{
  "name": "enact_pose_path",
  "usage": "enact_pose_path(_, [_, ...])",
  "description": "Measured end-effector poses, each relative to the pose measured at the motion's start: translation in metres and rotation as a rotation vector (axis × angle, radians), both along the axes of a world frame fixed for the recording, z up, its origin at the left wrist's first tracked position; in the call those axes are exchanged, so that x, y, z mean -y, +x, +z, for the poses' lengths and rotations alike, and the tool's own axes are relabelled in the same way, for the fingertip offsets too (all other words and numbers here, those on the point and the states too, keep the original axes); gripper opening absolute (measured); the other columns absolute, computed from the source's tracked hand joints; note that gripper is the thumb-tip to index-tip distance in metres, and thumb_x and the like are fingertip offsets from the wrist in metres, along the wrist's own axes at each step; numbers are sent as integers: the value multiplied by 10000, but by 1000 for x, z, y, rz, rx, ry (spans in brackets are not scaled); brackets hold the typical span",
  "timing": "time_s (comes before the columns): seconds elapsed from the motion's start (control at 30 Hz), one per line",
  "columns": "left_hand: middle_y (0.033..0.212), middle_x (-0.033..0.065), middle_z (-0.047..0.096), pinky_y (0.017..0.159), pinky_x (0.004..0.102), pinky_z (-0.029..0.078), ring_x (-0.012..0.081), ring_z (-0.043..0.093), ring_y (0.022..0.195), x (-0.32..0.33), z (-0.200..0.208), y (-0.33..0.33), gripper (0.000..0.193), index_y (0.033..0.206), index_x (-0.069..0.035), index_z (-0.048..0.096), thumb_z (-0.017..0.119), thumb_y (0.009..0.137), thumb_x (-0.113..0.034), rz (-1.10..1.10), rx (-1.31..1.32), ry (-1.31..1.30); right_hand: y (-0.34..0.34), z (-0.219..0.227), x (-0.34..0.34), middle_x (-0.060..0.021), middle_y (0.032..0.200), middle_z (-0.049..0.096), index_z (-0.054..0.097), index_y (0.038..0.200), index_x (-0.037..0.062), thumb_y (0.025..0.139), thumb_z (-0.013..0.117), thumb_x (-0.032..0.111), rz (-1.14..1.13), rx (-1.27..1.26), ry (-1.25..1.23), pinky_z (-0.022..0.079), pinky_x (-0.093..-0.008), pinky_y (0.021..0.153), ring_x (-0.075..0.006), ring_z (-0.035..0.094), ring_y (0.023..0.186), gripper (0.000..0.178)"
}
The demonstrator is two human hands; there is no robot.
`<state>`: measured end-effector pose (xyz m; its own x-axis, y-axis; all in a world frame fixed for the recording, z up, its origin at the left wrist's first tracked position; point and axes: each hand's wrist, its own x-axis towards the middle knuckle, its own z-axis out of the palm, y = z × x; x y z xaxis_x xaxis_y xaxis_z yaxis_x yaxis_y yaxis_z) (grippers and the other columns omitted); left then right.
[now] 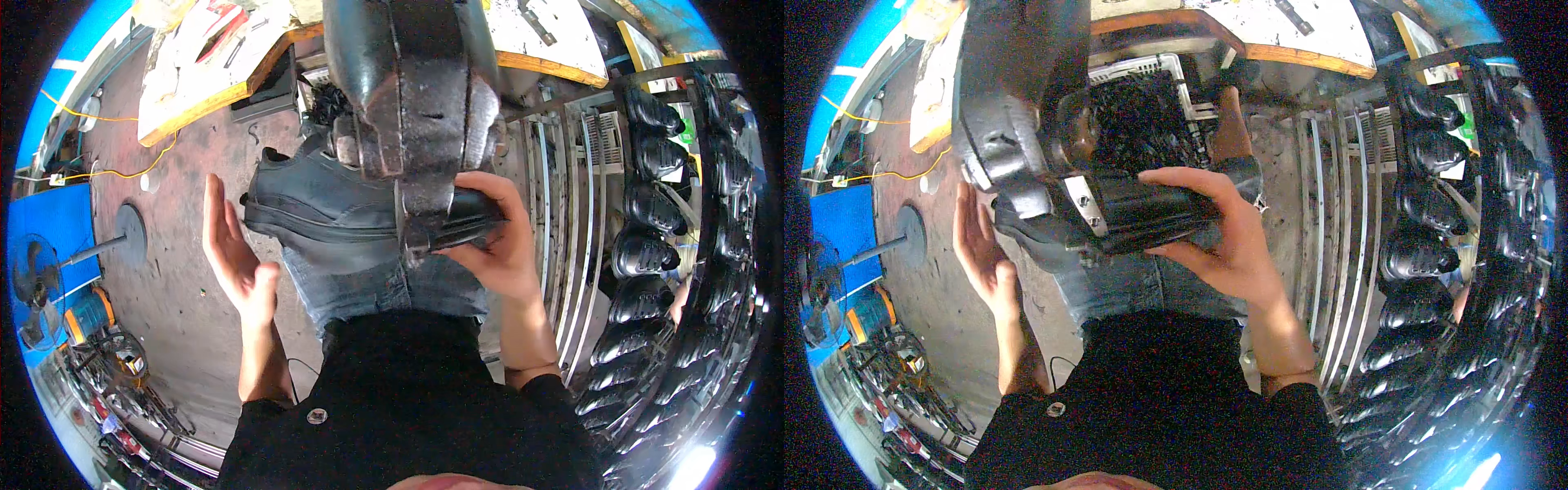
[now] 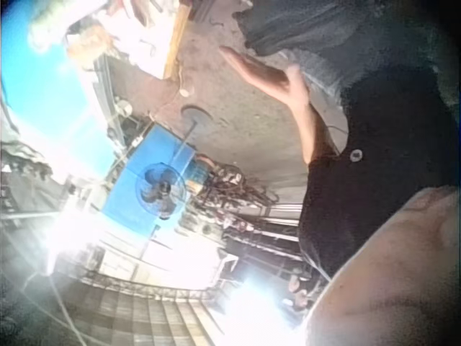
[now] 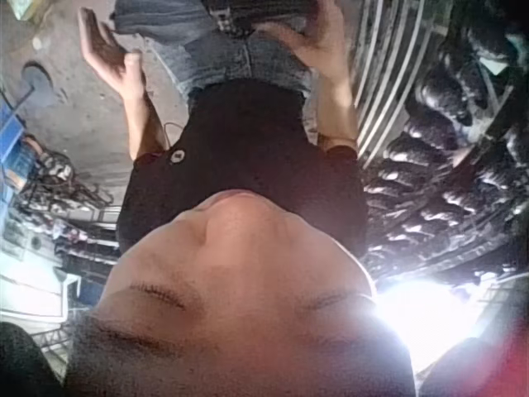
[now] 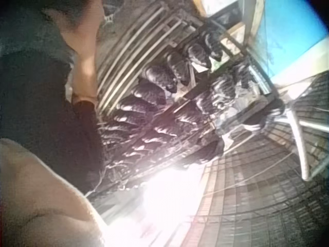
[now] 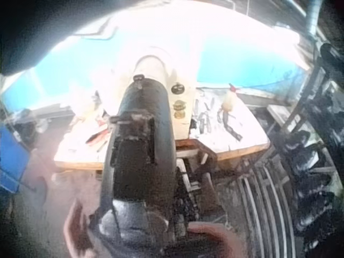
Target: Processing leather shoes using a finishing or sole-attaching machine in a factory setting.
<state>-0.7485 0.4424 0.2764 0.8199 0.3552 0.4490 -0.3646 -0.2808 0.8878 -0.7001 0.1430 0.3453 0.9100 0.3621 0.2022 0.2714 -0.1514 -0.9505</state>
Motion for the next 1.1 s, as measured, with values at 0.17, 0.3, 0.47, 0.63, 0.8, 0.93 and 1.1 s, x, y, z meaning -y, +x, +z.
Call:
enact_pose_path(0.17, [1461, 229, 523, 1184, 632, 175, 436, 376, 1446, 23, 79, 6, 974, 1444, -51, 487, 853, 704, -568, -324, 69, 531, -2, 19, -16, -112, 1295, 650, 583, 1311, 70, 706, 858, 38, -17, 112, -155, 504, -378, 1007, -295, 643, 1188, 665])
enact_pose_path(0.3, [1329, 192, 601, 1154, 596, 289, 403, 525, 1308, 54, 104, 24, 811, 1328, -56, 580, 919, 623, -272, -475, -176, 618, -6, 23, -19, -145, 1274, 648, 570, 1317, 73, 716, 854, 97, -39, 156, -275, 516, -404, 993, -354, 631, 1183, 665])
enact_pose_path(0.47, [1185, 163, 665, 1037, 458, 463, 351, 634, 1145, 62, 88, 42, 622, 1215, -26, 640, 889, 653, -121, -614, -138, 441, -6, 34, -17, -146, 1269, 647, 566, 1305, 62, 708, 858, 138, -38, 189, -402, 520, -414, 978, -370, 637, 1130, 669])
enact_pose_path(0.63, [1211, 183, 686, 1122, 555, 393, 345, 636, 1190, 64, 65, 35, 592, 1209, 0, 652, 877, 665, -58, -642, -216, 55, 5, 4, -7, -137, 1335, 610, 522, 1349, 51, 660, 896, 186, 44, 292, -284, 470, -444, 1041, -361, 600, 1179, 795])
enact_pose_path(0.8, [1210, 224, 659, 1134, 634, 339, 427, 619, 1182, 75, 44, 26, 623, 1234, 7, 607, 894, 708, -165, -671, -251, -280, -2, -131, 22, -128, 1577, 357, 314, 1545, 83, 626, 932, 160, -14, -18, 9, 315, -442, 1179, -306, 389, 1425, 1111])
enact_pose_path(0.93, [1252, 234, 625, 1118, 641, 359, 468, 587, 1208, 85, 33, 20, 709, 1272, -7, 541, 894, 737, -309, -665, -252, -458, -2, -170, 38, -94, 1592, 340, 239, 1588, 111, 583, 884, -7, 100, -538, 376, 298, -437, 1208, -274, 359, 1448, 1200])
enact_pose_path(1.1, [1286, 249, 601, 1106, 633, 380, 498, 558, 1241, 85, 21, 22, 742, 1315, -24, 512, 892, 743, -304, -681, -225, -501, 3, -135, 89, -77, 1557, 409, 318, 1569, 118, 505, 838, -102, -82, -370, -13, 319, -402, 1198, -251, 375, 1446, 1204])
